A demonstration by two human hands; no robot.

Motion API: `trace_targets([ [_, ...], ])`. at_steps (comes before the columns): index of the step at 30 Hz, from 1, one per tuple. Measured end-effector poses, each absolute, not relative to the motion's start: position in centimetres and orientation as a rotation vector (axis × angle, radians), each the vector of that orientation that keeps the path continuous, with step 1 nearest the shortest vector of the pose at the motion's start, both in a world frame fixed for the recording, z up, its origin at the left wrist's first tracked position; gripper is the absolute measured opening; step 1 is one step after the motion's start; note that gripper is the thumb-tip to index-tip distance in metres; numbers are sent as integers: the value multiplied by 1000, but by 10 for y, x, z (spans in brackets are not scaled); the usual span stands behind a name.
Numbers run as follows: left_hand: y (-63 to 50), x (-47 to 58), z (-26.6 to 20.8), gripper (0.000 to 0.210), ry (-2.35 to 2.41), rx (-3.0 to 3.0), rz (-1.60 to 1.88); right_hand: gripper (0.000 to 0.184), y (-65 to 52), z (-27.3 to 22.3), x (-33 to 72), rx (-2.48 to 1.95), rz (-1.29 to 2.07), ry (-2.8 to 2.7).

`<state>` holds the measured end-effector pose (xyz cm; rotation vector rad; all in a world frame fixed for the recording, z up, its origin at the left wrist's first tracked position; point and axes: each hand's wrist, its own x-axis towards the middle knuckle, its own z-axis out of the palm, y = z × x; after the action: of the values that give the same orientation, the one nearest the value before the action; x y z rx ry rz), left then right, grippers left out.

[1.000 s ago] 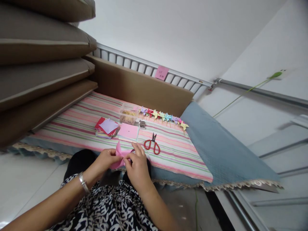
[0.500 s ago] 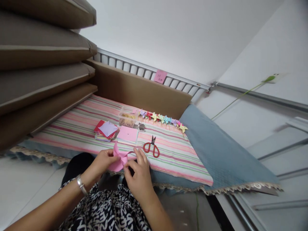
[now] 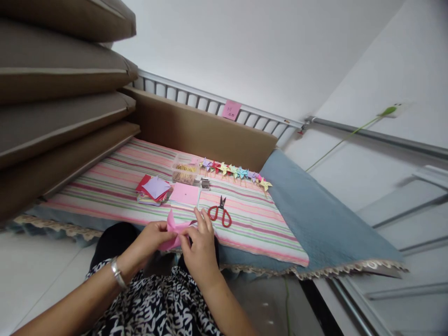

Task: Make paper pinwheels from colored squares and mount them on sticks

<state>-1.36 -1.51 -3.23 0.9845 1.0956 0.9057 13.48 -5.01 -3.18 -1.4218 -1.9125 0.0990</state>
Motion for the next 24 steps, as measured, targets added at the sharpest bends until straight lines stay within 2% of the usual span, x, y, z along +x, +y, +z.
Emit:
trace_targets([
  [7, -18, -13, -30, 26, 1075, 974, 910, 13, -49, -29, 133, -1427, 94, -1909],
  [14, -16, -13, -31, 34, 1081, 939, 929, 14, -43, -29, 130, -1431, 108, -1909],
  [20, -11, -19, -39, 30, 1095, 900, 948, 11, -46, -23, 129, -1376, 145, -1818],
  [24, -9, -24, -42, 25, 1079, 845, 965, 14, -46, -29, 136, -1306, 352, -1512],
])
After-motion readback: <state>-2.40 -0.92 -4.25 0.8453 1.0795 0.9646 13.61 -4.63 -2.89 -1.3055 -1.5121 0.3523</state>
